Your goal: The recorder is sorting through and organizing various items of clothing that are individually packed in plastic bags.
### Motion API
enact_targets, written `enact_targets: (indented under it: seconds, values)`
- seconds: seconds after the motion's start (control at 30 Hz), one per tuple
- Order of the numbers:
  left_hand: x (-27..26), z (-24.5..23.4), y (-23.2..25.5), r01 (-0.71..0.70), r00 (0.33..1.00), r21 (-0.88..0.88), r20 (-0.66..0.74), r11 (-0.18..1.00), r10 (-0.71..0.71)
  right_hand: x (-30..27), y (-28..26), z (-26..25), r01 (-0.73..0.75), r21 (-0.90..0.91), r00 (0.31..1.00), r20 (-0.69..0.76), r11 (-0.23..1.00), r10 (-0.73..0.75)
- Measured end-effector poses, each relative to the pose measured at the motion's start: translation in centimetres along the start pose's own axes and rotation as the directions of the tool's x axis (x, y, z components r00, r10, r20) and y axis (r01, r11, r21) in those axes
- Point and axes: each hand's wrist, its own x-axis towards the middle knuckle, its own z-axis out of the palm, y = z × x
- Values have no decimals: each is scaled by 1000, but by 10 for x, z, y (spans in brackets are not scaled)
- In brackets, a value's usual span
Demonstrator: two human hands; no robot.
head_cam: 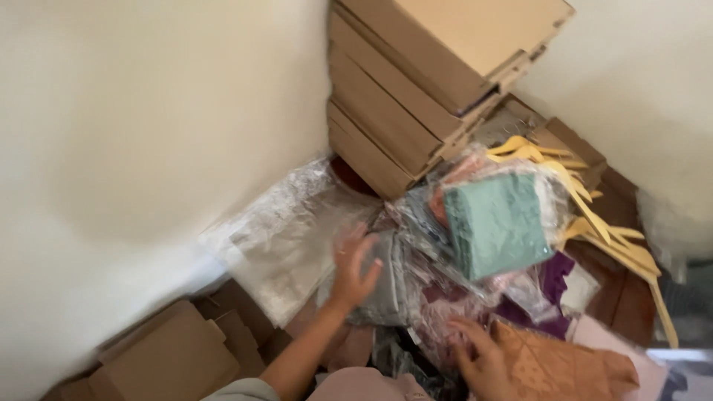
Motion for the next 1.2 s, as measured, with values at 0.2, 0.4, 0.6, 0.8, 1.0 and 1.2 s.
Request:
enact_targets:
  seconds: [0.2,0.4,0.6,0.8,1.0,1.2]
  values:
    - [-23,10,119,-294,882,-269,294,917,369,-54,54,-74,-427,-312,892,-300,849,339]
    - [-58,51,171,-184,746,-530,473,828,469,-103,98,-88,-554,-671,793,-605,492,68]
    - [-98,97,182,-278,677,-597,434,752,594,-113,94,-67,-674,-669,737,-642,313,213]
    - [-111,124,211,-184,655,-603,514,776,554,-130,82,-56,-653,-652,755,-601,384,263]
    - [-116,154,247,-173,455,-549,692,817,561,-160,85,-53,-604,-649,797,-503,463,333]
    - [-166,196,200,-380,244,-325,868,866,433,-168,120,-95,-429,-636,903,-284,642,323]
